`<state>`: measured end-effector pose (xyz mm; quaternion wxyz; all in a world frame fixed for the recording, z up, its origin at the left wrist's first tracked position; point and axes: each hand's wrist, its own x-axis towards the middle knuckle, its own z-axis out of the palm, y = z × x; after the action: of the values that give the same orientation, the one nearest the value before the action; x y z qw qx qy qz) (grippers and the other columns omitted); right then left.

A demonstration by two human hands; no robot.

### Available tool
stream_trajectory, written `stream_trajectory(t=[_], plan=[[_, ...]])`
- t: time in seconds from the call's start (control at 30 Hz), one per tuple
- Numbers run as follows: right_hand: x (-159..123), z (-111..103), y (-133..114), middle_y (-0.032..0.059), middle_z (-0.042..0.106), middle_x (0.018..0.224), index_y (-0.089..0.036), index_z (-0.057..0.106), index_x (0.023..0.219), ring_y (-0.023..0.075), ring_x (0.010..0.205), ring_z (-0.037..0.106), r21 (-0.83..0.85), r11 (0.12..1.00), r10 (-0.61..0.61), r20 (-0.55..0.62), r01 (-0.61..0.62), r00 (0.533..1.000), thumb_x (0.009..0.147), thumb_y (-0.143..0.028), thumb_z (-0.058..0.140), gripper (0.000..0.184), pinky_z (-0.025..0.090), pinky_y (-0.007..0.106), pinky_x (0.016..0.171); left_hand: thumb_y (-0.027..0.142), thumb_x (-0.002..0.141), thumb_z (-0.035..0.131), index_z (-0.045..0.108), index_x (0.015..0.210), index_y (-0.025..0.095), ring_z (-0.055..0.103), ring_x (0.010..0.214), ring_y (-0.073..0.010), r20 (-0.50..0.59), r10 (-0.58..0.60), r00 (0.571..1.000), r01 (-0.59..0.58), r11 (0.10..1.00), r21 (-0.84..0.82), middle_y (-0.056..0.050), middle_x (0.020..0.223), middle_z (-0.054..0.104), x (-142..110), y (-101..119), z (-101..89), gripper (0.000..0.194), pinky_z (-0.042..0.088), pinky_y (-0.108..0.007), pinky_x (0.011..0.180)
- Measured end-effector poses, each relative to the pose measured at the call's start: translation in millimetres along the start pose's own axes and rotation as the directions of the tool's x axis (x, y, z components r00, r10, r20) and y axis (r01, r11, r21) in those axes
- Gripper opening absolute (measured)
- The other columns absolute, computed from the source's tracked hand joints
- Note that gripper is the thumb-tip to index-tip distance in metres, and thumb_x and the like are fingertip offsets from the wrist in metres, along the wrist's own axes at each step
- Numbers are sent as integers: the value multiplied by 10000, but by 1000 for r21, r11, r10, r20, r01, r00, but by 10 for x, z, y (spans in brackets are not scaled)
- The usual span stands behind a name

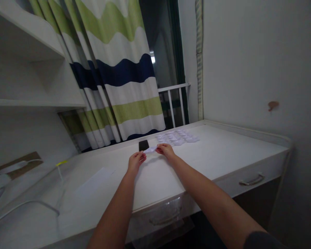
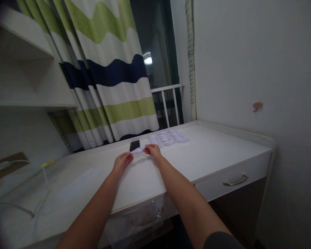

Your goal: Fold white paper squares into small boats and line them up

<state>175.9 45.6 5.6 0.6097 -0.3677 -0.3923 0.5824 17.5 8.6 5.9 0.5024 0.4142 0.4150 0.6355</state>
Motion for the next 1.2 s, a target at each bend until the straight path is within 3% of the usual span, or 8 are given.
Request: stream_trajectory(t=[0.33, 0.57, 0.83, 1.2], plan=[[258, 36, -158, 18, 592, 502, -142, 530, 579, 95, 499, 580, -44, 998, -33, 12, 34, 999, 719, -118, 557, 145, 495, 197, 525, 163, 651, 639, 581, 699, 105, 597, 573, -109, 16, 29, 999, -29, 998, 49, -48, 627, 625, 236, 176, 136, 96, 494, -248, 623], [530, -128, -445, 17, 573, 482, -141, 521, 568, 91, 483, 564, -101, 992, -79, 12, 80, 997, 729, -124, 554, 165, 482, 193, 504, 162, 628, 655, 565, 659, 113, 567, 523, -102, 59, 19, 998, -23, 997, 70, -39, 578, 595, 602, 243, 425, 107, 476, -237, 564], [886, -536, -840, 20, 574, 538, -124, 518, 554, 85, 488, 566, -138, 982, -144, -82, 132, 986, 736, -103, 549, 186, 476, 201, 507, 171, 604, 662, 575, 655, 130, 557, 555, -99, 158, 64, 985, -78, 994, 80, -22, 589, 589, 1048, 136, 992, 109, 478, -264, 621], [1486, -1447, -1281, 23, 567, 500, -119, 526, 578, 103, 477, 572, -189, 968, -204, -204, 166, 958, 710, -85, 581, 147, 483, 213, 495, 123, 616, 650, 566, 643, 122, 569, 548, -114, 281, 24, 960, -57, 992, 109, -34, 569, 592, 1668, -248, 2047, 88, 474, -300, 650]])
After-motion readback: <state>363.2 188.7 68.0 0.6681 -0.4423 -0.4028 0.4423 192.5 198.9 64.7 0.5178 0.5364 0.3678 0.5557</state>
